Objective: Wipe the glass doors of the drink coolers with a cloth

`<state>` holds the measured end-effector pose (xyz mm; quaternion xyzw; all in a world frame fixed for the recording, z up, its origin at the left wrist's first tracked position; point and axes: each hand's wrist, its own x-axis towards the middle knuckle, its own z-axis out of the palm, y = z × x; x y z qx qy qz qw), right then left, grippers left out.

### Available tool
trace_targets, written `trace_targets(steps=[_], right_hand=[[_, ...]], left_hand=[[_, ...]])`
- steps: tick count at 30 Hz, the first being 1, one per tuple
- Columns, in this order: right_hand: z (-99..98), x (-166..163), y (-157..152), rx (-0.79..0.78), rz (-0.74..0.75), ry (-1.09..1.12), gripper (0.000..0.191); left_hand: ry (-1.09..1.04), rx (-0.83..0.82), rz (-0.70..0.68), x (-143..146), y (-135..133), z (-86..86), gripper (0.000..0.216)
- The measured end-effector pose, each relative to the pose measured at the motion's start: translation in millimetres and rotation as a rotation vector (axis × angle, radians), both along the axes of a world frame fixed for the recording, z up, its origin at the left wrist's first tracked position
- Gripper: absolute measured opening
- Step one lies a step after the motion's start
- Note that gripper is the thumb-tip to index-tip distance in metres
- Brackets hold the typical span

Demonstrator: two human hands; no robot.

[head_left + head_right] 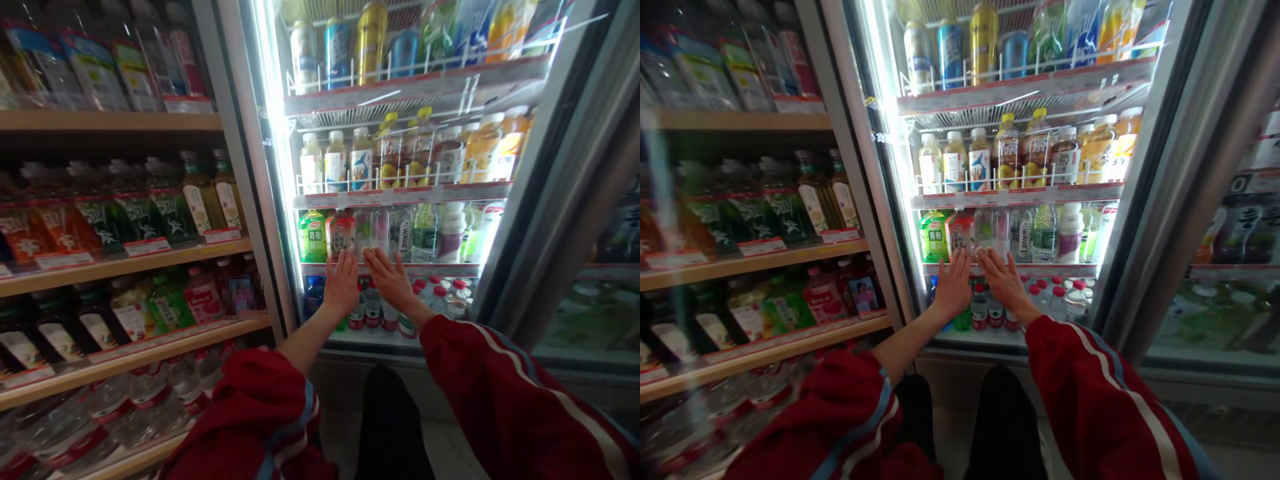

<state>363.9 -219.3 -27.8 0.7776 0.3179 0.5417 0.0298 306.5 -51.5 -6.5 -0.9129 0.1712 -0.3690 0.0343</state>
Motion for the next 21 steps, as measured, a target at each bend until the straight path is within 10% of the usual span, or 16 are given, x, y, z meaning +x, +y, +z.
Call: trace_targets(steps=[21], right_hand=[[-7.8,4.0,-43.1,0.188,-0.048,0.001,0.059]], left_hand=[[0.042,0.044,-0.046,1.9,-31.1,-16.0,0.058]])
